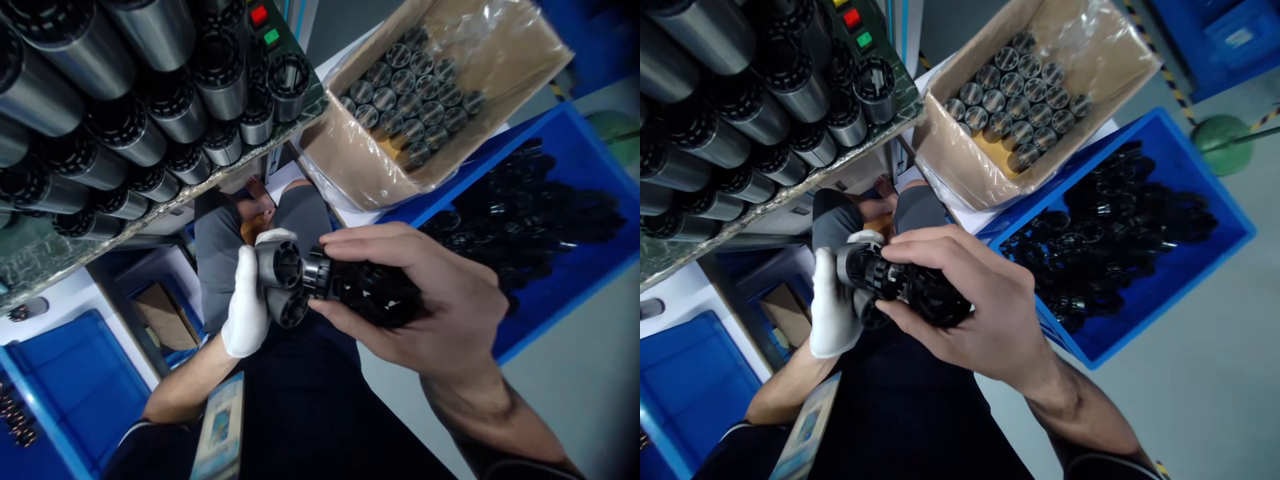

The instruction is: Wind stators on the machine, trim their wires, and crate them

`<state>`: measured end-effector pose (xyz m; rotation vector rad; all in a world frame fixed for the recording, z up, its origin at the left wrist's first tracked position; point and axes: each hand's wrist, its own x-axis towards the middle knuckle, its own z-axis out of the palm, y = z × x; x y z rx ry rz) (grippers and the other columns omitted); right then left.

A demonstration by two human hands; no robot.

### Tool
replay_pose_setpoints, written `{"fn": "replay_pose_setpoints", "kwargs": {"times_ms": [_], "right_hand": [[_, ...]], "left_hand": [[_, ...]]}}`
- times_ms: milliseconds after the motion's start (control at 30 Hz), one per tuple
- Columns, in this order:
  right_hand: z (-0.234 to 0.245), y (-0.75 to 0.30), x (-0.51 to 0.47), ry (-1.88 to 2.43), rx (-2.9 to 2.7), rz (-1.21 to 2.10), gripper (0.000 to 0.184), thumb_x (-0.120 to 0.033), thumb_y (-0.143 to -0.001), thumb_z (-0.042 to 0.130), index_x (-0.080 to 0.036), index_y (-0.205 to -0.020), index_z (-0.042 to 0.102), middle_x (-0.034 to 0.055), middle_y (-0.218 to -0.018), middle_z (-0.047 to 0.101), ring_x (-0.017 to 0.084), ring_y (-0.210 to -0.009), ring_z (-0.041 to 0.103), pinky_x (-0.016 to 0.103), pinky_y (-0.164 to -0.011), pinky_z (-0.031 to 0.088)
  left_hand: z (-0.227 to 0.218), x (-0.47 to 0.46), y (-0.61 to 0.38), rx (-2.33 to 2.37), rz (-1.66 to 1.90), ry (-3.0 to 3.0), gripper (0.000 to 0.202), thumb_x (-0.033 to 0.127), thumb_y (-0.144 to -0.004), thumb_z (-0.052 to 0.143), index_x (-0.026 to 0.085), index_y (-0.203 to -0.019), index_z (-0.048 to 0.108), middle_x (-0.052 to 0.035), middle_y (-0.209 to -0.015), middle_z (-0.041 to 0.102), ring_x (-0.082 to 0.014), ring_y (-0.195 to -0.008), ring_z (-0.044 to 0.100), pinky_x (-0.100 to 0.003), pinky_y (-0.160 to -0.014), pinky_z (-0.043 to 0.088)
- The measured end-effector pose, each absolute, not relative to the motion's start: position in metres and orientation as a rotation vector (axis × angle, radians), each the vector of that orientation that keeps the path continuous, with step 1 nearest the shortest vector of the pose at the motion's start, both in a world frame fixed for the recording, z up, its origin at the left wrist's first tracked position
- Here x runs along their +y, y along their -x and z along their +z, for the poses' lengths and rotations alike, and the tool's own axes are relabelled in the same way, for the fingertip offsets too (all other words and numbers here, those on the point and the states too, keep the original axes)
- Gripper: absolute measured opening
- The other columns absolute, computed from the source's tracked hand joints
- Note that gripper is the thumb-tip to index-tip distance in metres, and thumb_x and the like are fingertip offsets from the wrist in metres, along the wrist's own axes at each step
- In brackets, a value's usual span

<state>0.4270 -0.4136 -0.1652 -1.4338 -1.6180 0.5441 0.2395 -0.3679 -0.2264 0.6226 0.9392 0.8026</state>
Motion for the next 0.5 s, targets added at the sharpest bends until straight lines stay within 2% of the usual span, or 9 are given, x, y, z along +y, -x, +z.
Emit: {"fn": "replay_pose_setpoints", "kwargs": {"times_ms": [100,233,433,500], "right_hand": [[-0.164,-0.424,-0.41,1.444,-1.663,0.594,0.042,-0.019,-0.097,0.092,-0.033,-0.134,0.078,0.0034,-0.132,0.085,0.028,-0.122,0.083,0.041,-0.112,0.069],[-0.168,-0.426,-0.409,1.448,-1.676,0.664,0.04,-0.025,-0.098,0.092,-0.031,-0.136,0.079,0.0049,-0.134,0.083,0.028,-0.123,0.082,0.043,-0.109,0.069],[-0.172,-0.427,-0.411,1.477,-1.601,0.727,0.04,-0.033,-0.096,0.096,-0.035,-0.132,0.08,0.0023,-0.125,0.083,0.028,-0.112,0.081,0.046,-0.1,0.069],[-0.173,-0.426,-0.411,1.477,-1.579,0.73,0.04,-0.034,-0.094,0.098,-0.035,-0.13,0.081,0.002,-0.123,0.083,0.029,-0.11,0.081,0.046,-0.098,0.069]], "left_hand": [[-0.222,-0.372,-0.242,0.877,0.791,-0.611,0.066,0.08,-0.112,0.052,0.026,-0.13,0.083,-0.006,-0.139,0.081,-0.0325,-0.15,0.068,-0.05,-0.144,0.041],[-0.22,-0.373,-0.236,0.869,0.74,-0.594,0.061,0.078,-0.111,0.058,0.026,-0.131,0.082,-0.0055,-0.137,0.08,-0.0335,-0.156,0.064,-0.051,-0.148,0.036],[-0.228,-0.372,-0.232,0.824,0.782,-0.825,0.045,0.066,-0.114,0.061,0.029,-0.122,0.085,-0.0076,-0.132,0.079,-0.0336,-0.147,0.069,-0.051,-0.14,0.05],[-0.23,-0.372,-0.234,0.863,0.788,-0.881,0.048,0.068,-0.114,0.057,0.029,-0.122,0.084,-0.008,-0.129,0.079,-0.0335,-0.14,0.072,-0.052,-0.132,0.057]]}}
